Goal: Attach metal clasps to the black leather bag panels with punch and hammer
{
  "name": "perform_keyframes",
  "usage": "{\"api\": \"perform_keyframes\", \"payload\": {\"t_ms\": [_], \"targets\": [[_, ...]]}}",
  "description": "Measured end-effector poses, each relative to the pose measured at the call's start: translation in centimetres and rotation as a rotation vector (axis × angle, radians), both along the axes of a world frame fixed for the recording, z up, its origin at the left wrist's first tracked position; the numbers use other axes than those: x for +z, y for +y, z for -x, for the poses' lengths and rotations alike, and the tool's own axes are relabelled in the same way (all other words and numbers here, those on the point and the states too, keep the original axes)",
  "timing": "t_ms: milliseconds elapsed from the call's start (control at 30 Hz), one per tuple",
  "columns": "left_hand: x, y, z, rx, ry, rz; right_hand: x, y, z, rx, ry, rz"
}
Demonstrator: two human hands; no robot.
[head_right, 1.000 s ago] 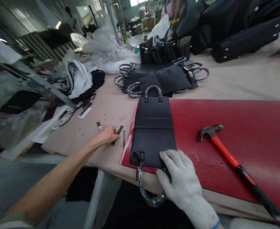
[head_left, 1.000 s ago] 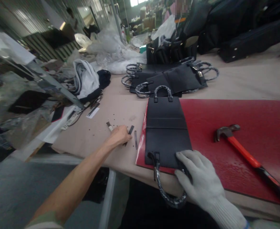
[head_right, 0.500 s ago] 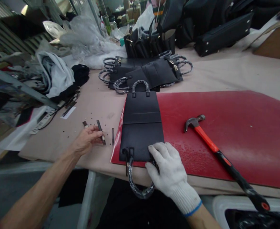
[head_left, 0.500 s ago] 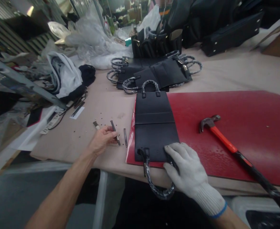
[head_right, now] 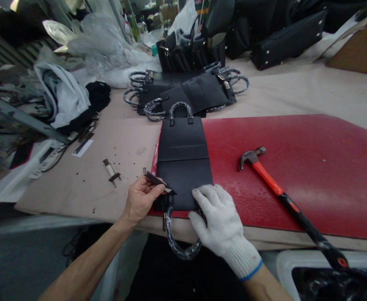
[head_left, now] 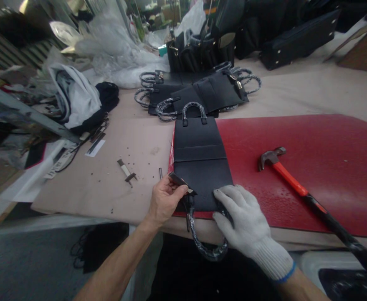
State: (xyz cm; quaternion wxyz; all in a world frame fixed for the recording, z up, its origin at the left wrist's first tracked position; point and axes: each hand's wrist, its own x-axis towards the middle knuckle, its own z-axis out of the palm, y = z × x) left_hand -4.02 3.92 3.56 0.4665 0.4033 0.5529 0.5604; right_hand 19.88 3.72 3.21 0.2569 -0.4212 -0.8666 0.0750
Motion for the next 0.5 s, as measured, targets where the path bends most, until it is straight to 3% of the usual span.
{"api": "perform_keyframes", "payload": {"t_ms": [233,500], "targets": [[-0.3,0.1,-1.1,0.085,0.094,-0.063,-0.2,0.1,0.0,0.001,0.005,0.0],[-1.1,0.3,-0.1,-0.067,-0.028,-0.063,-0.1,0.0,0.0,-0.004,0.0,-0.012]]}}
